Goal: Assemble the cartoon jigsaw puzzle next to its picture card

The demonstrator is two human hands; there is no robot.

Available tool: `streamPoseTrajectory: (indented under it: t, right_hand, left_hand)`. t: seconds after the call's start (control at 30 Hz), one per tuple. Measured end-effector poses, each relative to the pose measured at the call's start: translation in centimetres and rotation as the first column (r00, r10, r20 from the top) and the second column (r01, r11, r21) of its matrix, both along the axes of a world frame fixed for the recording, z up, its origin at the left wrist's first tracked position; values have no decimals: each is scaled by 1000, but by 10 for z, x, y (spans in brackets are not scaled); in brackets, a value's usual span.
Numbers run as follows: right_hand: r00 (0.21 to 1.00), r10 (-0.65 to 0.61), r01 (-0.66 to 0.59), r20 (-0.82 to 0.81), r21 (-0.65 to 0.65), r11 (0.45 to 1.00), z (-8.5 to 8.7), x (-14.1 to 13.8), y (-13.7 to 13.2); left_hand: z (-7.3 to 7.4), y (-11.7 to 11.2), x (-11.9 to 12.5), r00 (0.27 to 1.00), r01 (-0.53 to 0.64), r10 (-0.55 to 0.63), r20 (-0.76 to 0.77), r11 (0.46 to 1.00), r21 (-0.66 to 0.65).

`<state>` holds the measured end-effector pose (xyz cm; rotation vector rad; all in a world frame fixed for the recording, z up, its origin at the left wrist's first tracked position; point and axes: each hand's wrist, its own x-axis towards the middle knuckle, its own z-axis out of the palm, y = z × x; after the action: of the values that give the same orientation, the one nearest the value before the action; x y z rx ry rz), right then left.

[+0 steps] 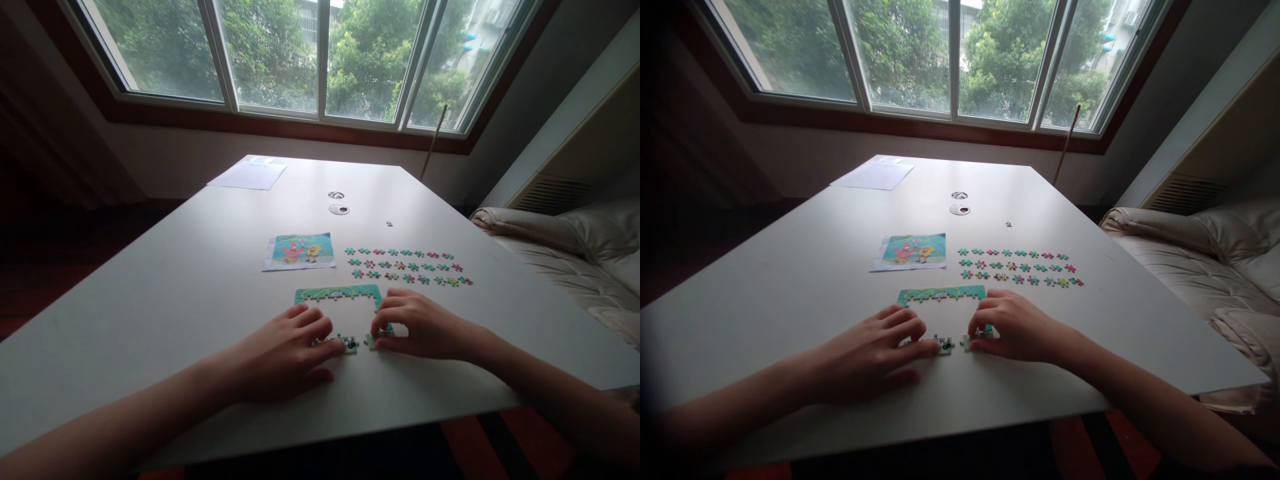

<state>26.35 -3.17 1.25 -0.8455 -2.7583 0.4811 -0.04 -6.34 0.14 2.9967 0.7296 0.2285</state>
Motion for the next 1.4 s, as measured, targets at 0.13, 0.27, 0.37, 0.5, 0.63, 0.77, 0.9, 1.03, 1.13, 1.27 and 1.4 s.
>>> streamPoseTrajectory:
  t: [0.13,0.27,0.37,0.5,0.63,0.77,0.9,1.03,1.13,1.27,1.4]
  right_hand:
    - [1000,-3,3,10,-5,1000,0,0,1]
    - [1000,3,-3,12,-6,1000,1,1,-1]
    - [1000,3,-3,-10,17,1000,5,3,0]
    - [996,-63,67,-55,71,995,13,14,28]
    - [963,-269,266,2,143,953,13,38,93]
    - [821,-562,538,103,191,821,2,62,161]
    - [753,-646,621,123,189,760,-12,71,201]
    - [714,-685,663,147,174,728,-20,69,221]
    - [713,-683,666,157,155,730,-20,70,230]
    - [734,-661,650,156,120,750,-19,72,235]
    - [753,-647,637,120,111,763,-20,72,231]
  left_hand:
    - [1,1,-3,1000,12,-13,24,1000,13]
    - [1,1,-5,999,22,-22,40,1000,20]
    - [1,1,-6,999,30,-31,45,999,24]
    - [1,2,-8,998,29,-31,52,999,37]
    - [1,6,-15,996,-28,22,91,997,74]
    - [1,12,-21,989,-86,75,128,993,84]
    - [0,17,-24,988,-83,73,136,994,73]
    - [0,17,-26,987,-79,70,144,995,58]
    - [2,16,-26,986,-83,75,147,995,50]
    - [3,15,-25,988,-79,72,138,996,50]
    - [3,15,-25,988,-81,74,139,995,51]
